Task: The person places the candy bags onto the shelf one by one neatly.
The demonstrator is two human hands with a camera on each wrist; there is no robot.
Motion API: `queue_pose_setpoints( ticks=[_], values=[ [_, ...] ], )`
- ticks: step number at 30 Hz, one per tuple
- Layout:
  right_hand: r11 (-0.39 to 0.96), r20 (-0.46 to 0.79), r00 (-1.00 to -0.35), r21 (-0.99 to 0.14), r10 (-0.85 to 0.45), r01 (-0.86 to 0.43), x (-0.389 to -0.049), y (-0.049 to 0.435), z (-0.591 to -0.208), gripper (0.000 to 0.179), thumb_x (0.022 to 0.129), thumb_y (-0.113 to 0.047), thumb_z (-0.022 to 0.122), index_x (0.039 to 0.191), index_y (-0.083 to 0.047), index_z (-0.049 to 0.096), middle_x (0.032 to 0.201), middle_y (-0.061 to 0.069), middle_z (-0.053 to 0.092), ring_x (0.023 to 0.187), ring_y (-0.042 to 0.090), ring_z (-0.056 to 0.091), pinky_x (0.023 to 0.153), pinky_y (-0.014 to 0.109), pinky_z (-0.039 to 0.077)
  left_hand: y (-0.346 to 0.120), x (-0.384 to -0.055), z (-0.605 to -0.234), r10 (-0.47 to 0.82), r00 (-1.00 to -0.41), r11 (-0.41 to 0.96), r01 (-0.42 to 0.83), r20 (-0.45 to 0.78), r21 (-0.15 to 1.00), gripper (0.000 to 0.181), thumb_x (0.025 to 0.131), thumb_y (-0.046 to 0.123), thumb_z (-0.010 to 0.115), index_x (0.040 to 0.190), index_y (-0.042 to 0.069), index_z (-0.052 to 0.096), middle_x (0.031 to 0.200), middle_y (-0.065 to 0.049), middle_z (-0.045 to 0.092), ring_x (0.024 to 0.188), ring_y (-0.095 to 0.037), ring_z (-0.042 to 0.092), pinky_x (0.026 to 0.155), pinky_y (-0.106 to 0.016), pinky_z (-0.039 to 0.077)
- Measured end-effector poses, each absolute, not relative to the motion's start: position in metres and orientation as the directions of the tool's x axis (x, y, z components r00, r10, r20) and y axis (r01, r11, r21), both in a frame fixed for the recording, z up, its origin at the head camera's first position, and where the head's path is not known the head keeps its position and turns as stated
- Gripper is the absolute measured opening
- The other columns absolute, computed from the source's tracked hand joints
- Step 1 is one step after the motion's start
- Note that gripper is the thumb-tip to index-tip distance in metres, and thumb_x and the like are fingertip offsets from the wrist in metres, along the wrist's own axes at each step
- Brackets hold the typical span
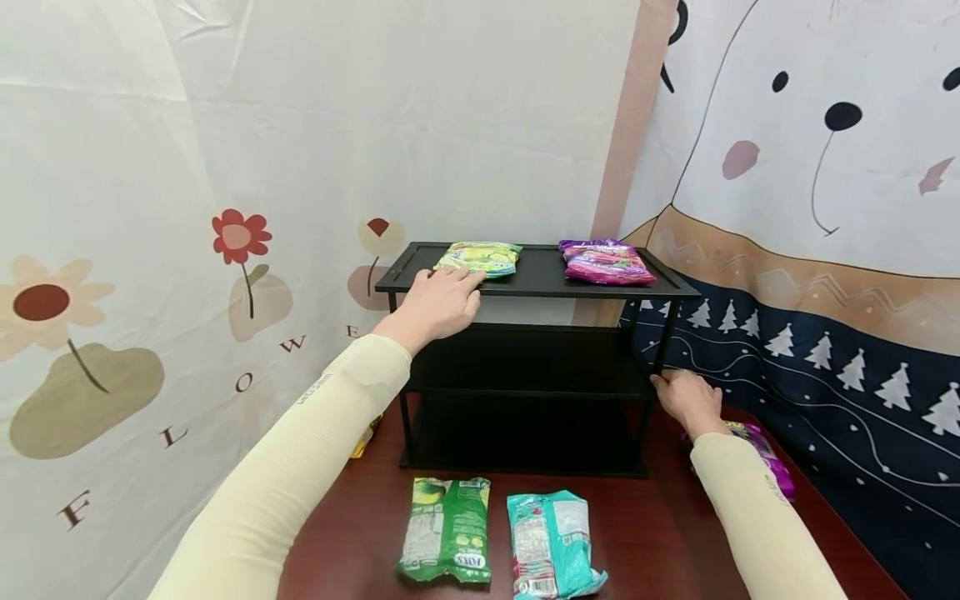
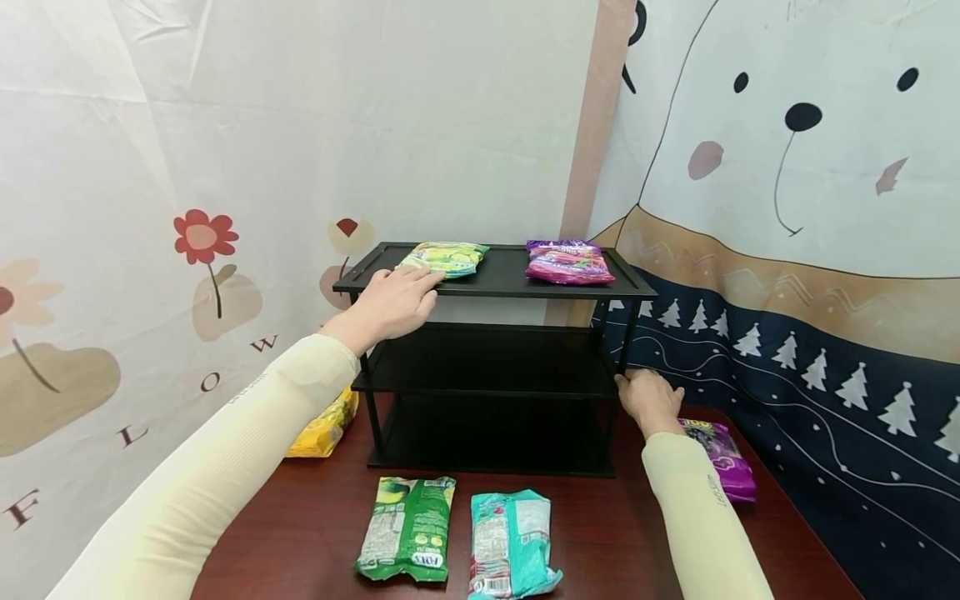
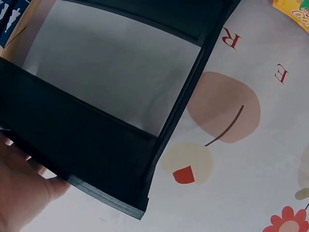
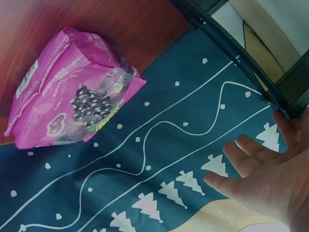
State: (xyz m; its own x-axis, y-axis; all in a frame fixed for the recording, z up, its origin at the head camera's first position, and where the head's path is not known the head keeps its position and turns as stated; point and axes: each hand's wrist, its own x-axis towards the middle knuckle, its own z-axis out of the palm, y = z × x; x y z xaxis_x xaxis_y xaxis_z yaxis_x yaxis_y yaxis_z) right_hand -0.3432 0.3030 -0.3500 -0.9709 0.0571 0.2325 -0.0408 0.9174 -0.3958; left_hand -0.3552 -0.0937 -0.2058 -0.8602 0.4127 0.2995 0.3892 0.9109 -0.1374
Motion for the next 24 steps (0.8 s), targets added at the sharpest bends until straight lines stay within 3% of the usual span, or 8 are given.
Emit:
queue_pose_setpoints(
  ticks=[11, 17, 24],
  values=[
    [0.904, 0.208, -0.972, -0.427, 0.109, 0.01, -0.343, 0.303, -0.35, 0.048, 0.106, -0.033, 0.042, 0.131, 0.005, 0.059, 0.135, 0.035, 0.049, 0.125, 0.057, 0.04, 0.104, 0.075, 0.012, -0.097, -0.354, -0.208, 0.455, -0.809, 0.89, 0.415, 0.373, -0.187, 0.05, 0.108, 0.041, 0.03, 0.153, 0.021, 0.039, 0.157, -0.007, 0.036, 0.144, -0.027, 0.033, 0.109, -0.054, 0.029],
    [0.912, 0.191, -0.975, -0.409, 0.112, 0.025, -0.345, 0.303, -0.351, 0.048, 0.106, -0.032, 0.041, 0.134, 0.004, 0.056, 0.138, 0.034, 0.046, 0.128, 0.057, 0.038, 0.105, 0.075, 0.011, -0.101, -0.344, -0.212, 0.494, -0.763, 0.869, 0.454, 0.416, -0.199, 0.052, 0.106, 0.043, 0.039, 0.152, 0.019, 0.042, 0.155, -0.011, 0.038, 0.143, -0.03, 0.032, 0.113, -0.056, 0.022],
    [0.938, 0.202, -0.979, -0.343, 0.018, -0.053, -0.346, 0.308, -0.346, 0.046, 0.106, -0.031, 0.044, 0.126, 0.006, 0.062, 0.129, 0.033, 0.055, 0.121, 0.056, 0.045, 0.102, 0.077, 0.016, -0.118, -0.322, -0.234, 0.565, -0.597, 0.802, 0.558, 0.57, -0.211, 0.046, 0.102, 0.035, 0.054, 0.143, 0.012, 0.054, 0.152, -0.018, 0.04, 0.142, -0.034, 0.034, 0.114, -0.056, 0.022]
  ],
)
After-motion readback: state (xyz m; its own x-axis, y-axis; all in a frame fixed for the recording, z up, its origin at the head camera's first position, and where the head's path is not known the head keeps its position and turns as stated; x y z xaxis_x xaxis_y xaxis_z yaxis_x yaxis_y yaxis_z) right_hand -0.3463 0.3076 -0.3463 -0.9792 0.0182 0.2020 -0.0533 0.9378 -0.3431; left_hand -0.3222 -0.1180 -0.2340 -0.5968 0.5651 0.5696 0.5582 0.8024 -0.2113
